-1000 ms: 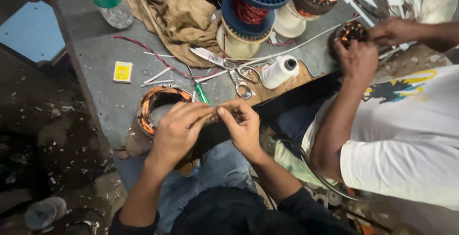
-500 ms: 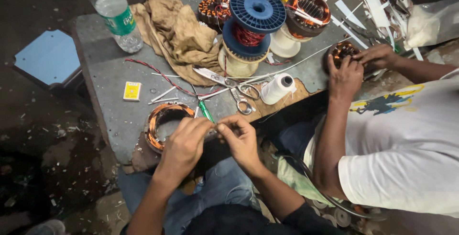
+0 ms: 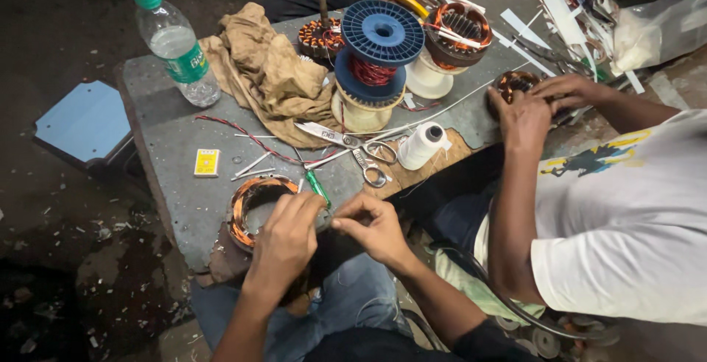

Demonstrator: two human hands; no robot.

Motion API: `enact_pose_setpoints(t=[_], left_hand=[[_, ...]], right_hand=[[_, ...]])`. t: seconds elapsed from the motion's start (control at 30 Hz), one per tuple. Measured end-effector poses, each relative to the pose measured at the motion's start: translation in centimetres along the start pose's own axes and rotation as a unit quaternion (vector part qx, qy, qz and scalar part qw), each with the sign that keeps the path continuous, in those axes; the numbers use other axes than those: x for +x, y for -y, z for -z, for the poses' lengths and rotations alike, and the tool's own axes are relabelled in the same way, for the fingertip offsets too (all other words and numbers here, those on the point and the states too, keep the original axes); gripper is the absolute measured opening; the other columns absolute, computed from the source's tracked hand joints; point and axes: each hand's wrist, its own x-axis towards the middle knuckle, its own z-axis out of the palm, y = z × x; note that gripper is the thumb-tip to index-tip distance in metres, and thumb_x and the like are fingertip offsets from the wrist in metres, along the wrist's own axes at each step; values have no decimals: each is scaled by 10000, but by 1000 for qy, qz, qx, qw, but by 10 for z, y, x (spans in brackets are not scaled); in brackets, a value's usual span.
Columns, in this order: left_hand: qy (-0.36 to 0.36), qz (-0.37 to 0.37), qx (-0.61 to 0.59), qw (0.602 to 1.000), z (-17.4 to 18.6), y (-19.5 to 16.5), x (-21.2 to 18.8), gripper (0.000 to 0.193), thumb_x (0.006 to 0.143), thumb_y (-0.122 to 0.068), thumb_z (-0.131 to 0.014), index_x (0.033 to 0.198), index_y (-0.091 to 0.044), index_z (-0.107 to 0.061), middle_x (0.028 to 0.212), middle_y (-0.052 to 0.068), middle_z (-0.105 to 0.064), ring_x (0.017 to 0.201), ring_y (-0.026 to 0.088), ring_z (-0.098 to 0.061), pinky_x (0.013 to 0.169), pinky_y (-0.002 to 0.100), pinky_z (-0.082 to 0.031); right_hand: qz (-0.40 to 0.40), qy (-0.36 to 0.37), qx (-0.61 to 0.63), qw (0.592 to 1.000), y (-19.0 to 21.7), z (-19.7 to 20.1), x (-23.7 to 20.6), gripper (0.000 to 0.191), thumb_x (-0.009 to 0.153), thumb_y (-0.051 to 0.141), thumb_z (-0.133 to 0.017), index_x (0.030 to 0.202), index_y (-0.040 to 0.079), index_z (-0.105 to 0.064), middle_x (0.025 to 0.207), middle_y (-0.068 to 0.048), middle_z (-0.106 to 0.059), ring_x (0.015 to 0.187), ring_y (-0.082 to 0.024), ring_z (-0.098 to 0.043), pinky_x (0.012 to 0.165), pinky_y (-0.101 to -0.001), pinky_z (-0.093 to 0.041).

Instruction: The person works on a copper-wound stator, stripping wire ends, inserting white plastic sleeves, and twisting connections by hand. A second person works on a similar component nearby. The camera wearer handles wires and sleeves repeatedly while seated at a cluttered workbench.

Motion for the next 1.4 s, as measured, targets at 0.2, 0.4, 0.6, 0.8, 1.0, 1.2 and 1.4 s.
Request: enact_pose_setpoints(t=[0.2,0.4,0.6,0.8,1.0,1.2,1.4], left_hand=[[0,2,-5,1000,0,-1,0,305,811,55,-678,1108,-14,-677,1082,124,-700,990,318,-660,853,413,-550],[13,8,-6,1000,3,-2,-1,322,812,63,-667,1126,-4,-680,1097,134,-702,992,326,-653,854,413,-547],[7,25,-48,999,4,-3,-6,228,901,32,-676,1126,-4,-687,1142,139,-696,1048,341,-644,913,429,-531],[7,41,-41,998,2,-5,-4,191,922,-5,-704,1112,-24,-699,1127,125,-704,1015,328,-654,897,426,-532],[1,44,-20,999,1,-6,-2,221,902,12,-697,1122,-8,-693,1124,135,-705,1013,335,-653,885,425,-536],[1,42,-7,999,-2,-7,0,190,899,-6,-695,1089,-13,-699,1111,131,-708,990,328,-661,861,427,-540],[-17,57,-20,998,-3,-9,-1,138,927,-34,-689,1064,-26,-703,1117,109,-721,999,312,-676,871,415,-542]], right_hand=[[92,9,-188,978,43,-5,-6,549,745,83,-854,1227,16,-599,983,-63,-699,863,-113,-680,761,-262,-562],[265,-58,-354,895,57,-15,0,254,854,11,-822,1097,50,-762,980,-85,-758,842,-205,-714,750,-293,-569],[256,-54,-331,906,51,-8,1,241,889,-1,-809,1107,70,-738,1020,-88,-726,875,-208,-726,753,-291,-577],[253,11,-358,899,66,-5,3,374,840,26,-830,1195,50,-714,1035,-118,-693,847,-235,-686,718,-309,-551],[269,15,-350,897,73,-8,1,355,857,72,-845,1186,71,-711,1066,-98,-717,883,-218,-705,764,-305,-562],[188,-53,-316,928,57,-18,-3,319,831,131,-866,1114,48,-743,1012,-93,-765,802,-183,-730,701,-271,-571],[207,-101,-290,929,38,-22,-4,196,874,83,-834,1057,46,-774,938,-90,-770,795,-187,-737,705,-281,-572]])
